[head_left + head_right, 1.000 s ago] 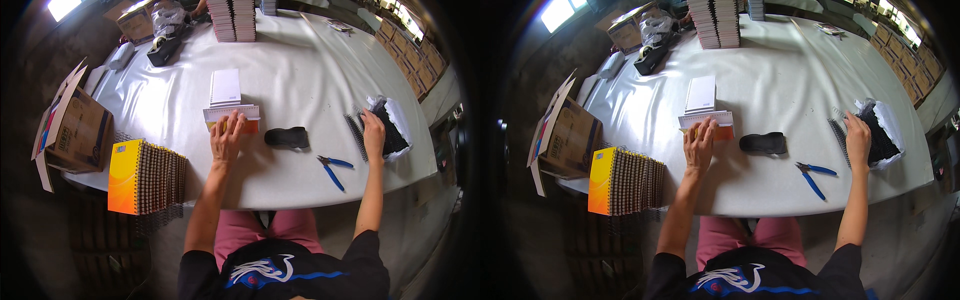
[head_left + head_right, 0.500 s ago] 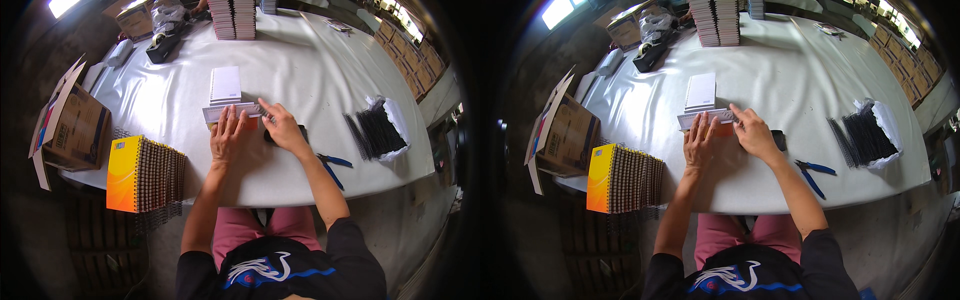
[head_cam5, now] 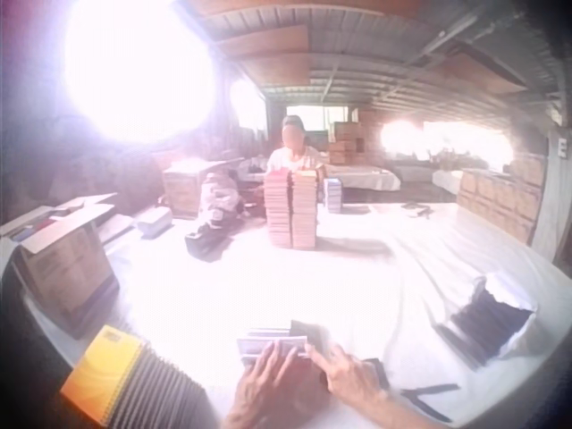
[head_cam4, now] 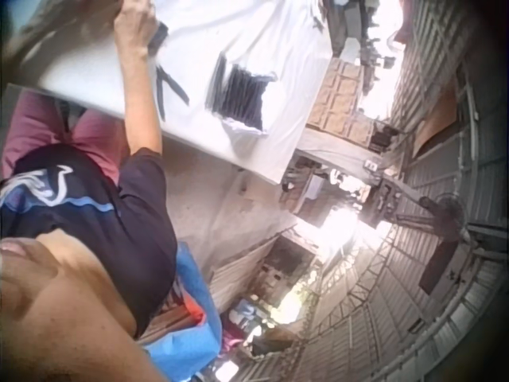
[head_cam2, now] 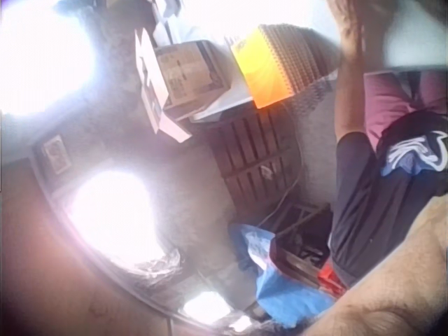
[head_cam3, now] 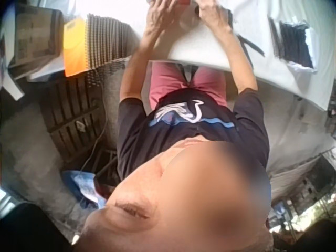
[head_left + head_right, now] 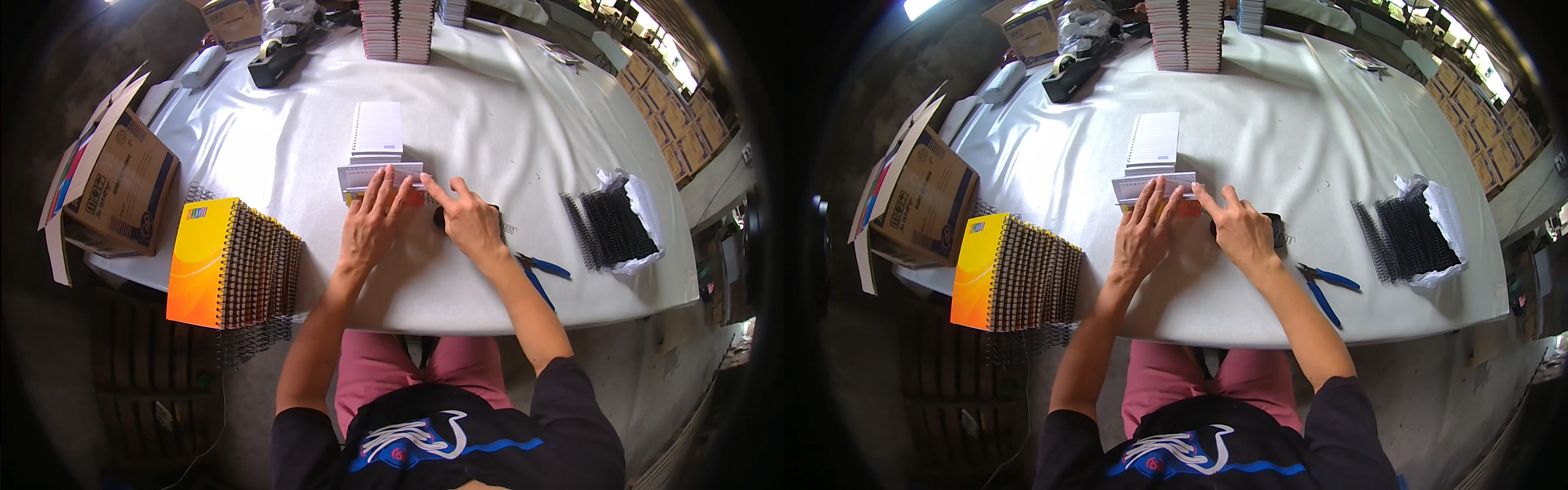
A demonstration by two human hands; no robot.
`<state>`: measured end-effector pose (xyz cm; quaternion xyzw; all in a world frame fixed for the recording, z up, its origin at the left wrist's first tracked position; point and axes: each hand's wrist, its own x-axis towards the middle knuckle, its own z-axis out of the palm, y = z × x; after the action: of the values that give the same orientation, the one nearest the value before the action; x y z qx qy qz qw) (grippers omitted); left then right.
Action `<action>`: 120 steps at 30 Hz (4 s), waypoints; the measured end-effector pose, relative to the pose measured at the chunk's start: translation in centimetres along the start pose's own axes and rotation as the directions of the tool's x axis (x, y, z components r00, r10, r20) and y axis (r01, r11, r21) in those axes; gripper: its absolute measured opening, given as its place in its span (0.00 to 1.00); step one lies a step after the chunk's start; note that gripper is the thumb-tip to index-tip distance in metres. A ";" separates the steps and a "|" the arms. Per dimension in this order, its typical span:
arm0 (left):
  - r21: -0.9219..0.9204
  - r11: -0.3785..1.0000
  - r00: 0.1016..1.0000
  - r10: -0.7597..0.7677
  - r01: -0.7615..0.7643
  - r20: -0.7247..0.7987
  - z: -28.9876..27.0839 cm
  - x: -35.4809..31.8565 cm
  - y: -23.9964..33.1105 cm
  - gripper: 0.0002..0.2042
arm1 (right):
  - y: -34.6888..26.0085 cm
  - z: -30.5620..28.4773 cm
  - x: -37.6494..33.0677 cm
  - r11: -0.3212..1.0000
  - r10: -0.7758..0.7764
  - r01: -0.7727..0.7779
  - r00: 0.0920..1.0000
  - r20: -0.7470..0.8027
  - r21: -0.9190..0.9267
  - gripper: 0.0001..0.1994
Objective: The person manually threads a wire spiral through the pre-punched holes of a notebook, uses pliers to cut and crimp the ends, and then places the assembled notebook onto a stack.
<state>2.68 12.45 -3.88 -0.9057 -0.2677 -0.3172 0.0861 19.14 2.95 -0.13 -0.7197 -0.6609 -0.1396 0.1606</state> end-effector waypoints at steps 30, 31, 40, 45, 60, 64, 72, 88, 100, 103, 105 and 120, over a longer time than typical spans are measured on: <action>0.079 0.997 0.992 0.033 -0.024 -0.121 0.6 -0.9 0.2 0.27 | 0.3 -0.1 0.1 0.939 0.081 -0.124 0.986 0.145 0.320 0.37; 0.079 0.997 0.991 0.024 -0.013 -0.128 0.3 -0.8 0.7 0.27 | 0.3 -0.7 0.1 0.906 0.122 -0.189 0.973 0.195 0.380 0.36; -0.155 0.971 0.954 -0.211 0.180 -0.215 0.1 2.2 2.4 0.23 | 1.6 -10.0 -1.7 0.632 0.152 -0.063 0.987 -0.043 0.772 0.15; -0.102 0.987 0.959 -0.142 0.120 -0.245 -5.6 -2.5 7.3 0.25 | 1.6 -12.8 -7.5 0.486 0.263 -0.354 0.931 0.253 0.799 0.09; -0.191 0.925 0.907 -0.364 0.327 -0.210 -3.6 -5.0 10.3 0.26 | 0.2 -7.3 -9.6 0.617 0.134 -0.160 0.986 0.098 0.771 0.09; -0.149 0.927 0.908 -0.369 0.344 -0.197 -3.5 -5.2 10.3 0.25 | -0.4 -7.1 -8.8 0.592 0.123 -0.228 0.974 0.193 0.773 0.08; -0.093 0.931 0.919 -0.363 0.352 -0.155 -3.7 -4.7 10.2 0.18 | -0.1 -8.0 -8.5 0.423 -0.116 -0.321 0.908 0.402 0.847 0.08; -0.096 0.931 0.925 -0.362 0.352 -0.113 -4.3 -5.2 10.7 0.25 | 0.6 -7.2 -8.6 0.333 -0.002 -0.486 0.856 0.516 0.808 0.08; -0.227 0.934 0.959 -0.284 0.276 -0.004 -6.1 -6.0 9.4 0.23 | -0.3 -8.6 -8.6 0.658 -0.076 -0.287 0.895 0.440 0.696 0.11; -0.286 0.918 0.960 -0.280 0.276 0.029 -6.8 -5.6 9.0 0.21 | 1.5 -8.8 -7.4 0.614 -0.164 -0.402 0.777 0.608 0.680 0.12; -0.342 0.904 0.965 -0.256 0.257 0.050 -6.9 -5.7 8.5 0.20 | 2.6 -7.6 -5.7 0.767 -0.198 -0.153 0.868 0.456 0.623 0.13; -0.387 0.899 0.977 -0.210 0.203 0.025 -7.0 -6.4 8.6 0.20 | 2.9 -3.4 -6.5 0.197 -0.288 -0.394 0.852 0.437 0.898 0.11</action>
<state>-0.60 0.17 -2.20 -0.8684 -0.2935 -0.3790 -0.1266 21.47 -4.56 0.17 -0.4820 -0.5845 0.5165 0.3991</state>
